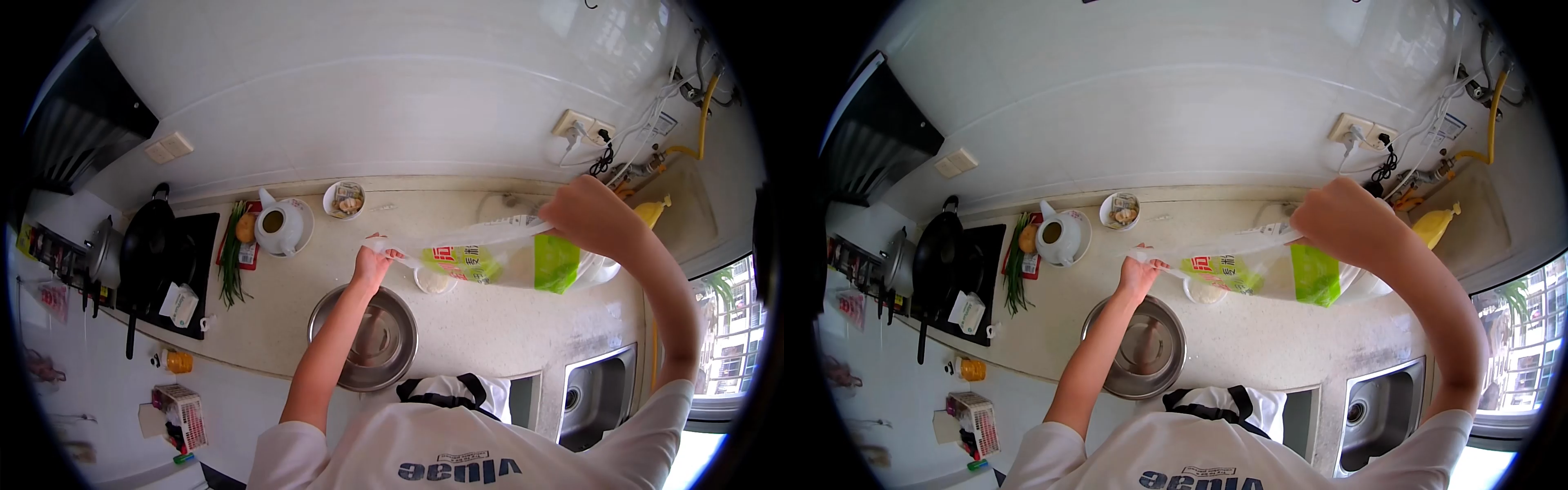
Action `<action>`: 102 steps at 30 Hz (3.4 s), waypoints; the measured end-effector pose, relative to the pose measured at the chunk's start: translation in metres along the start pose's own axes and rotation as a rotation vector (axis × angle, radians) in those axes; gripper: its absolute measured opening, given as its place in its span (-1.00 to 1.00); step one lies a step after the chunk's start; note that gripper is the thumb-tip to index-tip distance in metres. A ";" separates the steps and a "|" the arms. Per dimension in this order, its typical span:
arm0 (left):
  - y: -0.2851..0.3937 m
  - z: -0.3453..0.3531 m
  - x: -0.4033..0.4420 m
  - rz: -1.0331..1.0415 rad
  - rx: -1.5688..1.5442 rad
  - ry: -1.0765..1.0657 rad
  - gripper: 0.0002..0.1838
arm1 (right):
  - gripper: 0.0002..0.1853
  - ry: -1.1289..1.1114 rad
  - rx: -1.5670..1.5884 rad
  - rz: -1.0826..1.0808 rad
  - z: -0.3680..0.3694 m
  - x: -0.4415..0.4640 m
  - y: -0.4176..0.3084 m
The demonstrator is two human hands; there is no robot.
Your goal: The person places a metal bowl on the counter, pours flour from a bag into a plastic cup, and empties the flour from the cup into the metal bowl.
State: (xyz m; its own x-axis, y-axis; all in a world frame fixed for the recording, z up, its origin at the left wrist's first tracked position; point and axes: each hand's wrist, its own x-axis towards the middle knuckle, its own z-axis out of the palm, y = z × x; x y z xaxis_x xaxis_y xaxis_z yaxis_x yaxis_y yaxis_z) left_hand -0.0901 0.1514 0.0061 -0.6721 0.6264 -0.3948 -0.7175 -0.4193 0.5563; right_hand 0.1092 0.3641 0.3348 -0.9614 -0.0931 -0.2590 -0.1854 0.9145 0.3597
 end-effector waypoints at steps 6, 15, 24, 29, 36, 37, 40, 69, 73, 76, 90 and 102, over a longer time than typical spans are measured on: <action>0.002 0.002 -0.011 0.059 0.085 0.044 -0.77 | -0.60 0.045 -0.034 -0.012 -0.004 0.002 0.001; 0.016 -0.001 -0.025 0.089 0.145 0.018 -0.63 | -0.60 0.017 0.063 0.006 0.002 -0.002 0.002; 0.110 0.075 -0.071 0.942 0.814 -0.105 -0.40 | -0.54 0.022 0.047 0.003 0.003 -0.009 -0.003; 0.100 0.159 -0.112 0.824 1.844 -0.533 0.14 | -0.51 0.051 0.068 0.002 0.006 -0.011 -0.004; 0.073 0.168 -0.083 0.212 1.936 -0.695 0.16 | -0.53 0.076 0.073 0.008 0.014 -0.009 -0.005; 0.071 0.168 -0.080 0.169 1.936 -0.720 0.11 | -0.54 0.064 0.080 0.013 0.016 -0.008 -0.005; 0.068 0.163 -0.075 0.150 1.936 -0.769 -0.21 | -0.56 0.042 0.088 0.009 0.017 -0.007 -0.005; 0.050 0.172 -0.079 0.647 2.125 -0.670 -0.55 | -0.52 0.010 0.253 0.149 0.029 -0.020 0.013; 0.051 0.170 -0.078 0.691 2.099 -0.677 -0.54 | -0.52 0.007 0.242 0.149 0.025 -0.020 0.012; 0.050 0.170 -0.078 0.672 2.073 -0.675 -0.53 | -0.52 -0.006 0.235 0.160 0.022 -0.020 0.011; 0.046 0.171 -0.077 0.665 2.093 -0.640 -0.65 | -0.54 0.011 0.216 0.153 0.023 -0.021 0.011; 0.043 0.167 -0.080 0.644 2.057 -0.701 -0.49 | -0.52 0.043 0.222 0.119 0.035 -0.020 0.011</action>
State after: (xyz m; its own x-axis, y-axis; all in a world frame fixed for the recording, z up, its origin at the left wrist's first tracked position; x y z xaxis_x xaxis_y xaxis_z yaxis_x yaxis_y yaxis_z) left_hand -0.0367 0.1933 0.1839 -0.1828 0.9808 0.0676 0.9047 0.1408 0.4021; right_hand 0.1335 0.3897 0.3129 -0.9824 0.0082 -0.1869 -0.0257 0.9836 0.1783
